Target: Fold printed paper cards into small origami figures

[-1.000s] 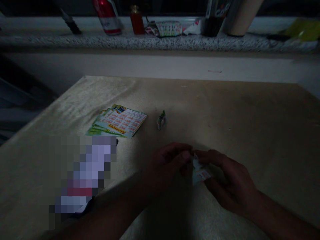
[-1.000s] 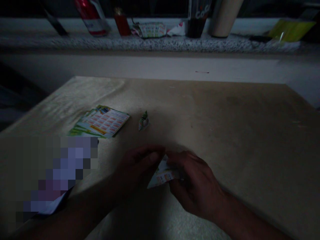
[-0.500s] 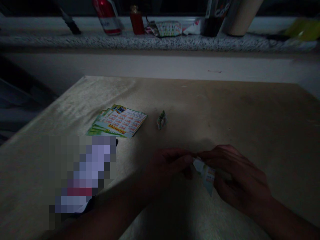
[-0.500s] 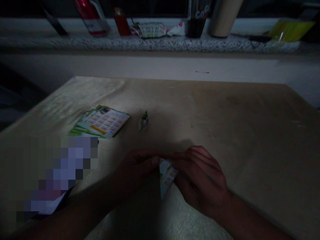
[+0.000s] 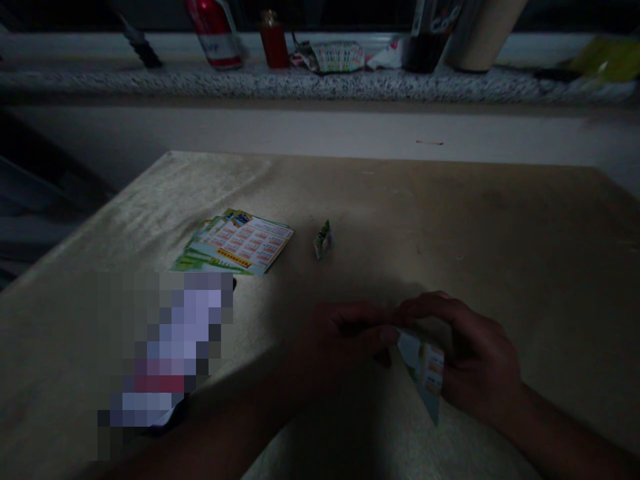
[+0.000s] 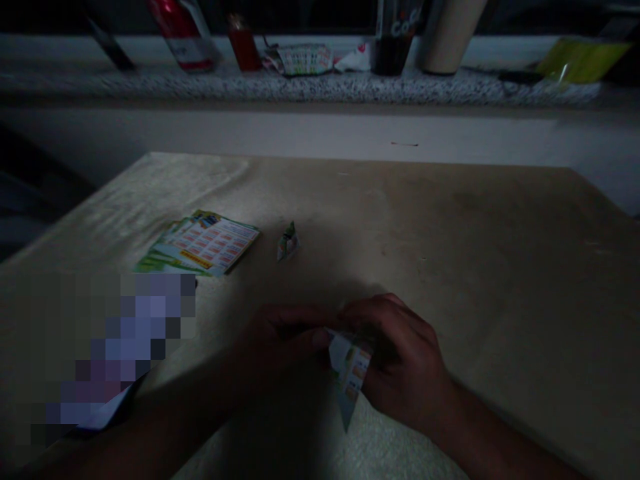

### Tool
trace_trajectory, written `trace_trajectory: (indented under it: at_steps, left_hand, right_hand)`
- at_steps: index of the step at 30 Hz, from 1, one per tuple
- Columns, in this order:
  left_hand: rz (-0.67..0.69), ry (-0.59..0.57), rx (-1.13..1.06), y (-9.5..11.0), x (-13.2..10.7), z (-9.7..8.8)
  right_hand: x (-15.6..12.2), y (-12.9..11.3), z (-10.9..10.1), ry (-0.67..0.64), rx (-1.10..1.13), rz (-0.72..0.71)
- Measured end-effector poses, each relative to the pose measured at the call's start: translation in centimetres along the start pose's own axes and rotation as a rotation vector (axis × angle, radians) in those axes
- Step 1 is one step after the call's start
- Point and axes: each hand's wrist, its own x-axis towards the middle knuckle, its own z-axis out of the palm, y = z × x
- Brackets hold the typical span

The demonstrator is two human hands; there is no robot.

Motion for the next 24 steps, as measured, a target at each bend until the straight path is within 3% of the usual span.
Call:
trace_trajectory:
  at_steps: [15,19,24]
  left_hand:
    - [-0.028,-0.057,-0.06,0.6,-0.2,0.4]
    - [-0.038,0.033,-0.096,0.4,0.2,-0.3]
    - [0.07,0.143,-0.203,-0.3,0.7,-1.2]
  right_hand:
    - [0.0,-0.1,0.1,0.016,0.252,0.222]
    - [-0.1,0.3,0.2,0.094,0.31,0.275]
    - [-0.4,0.4,0.0,0.239,0.272,0.212]
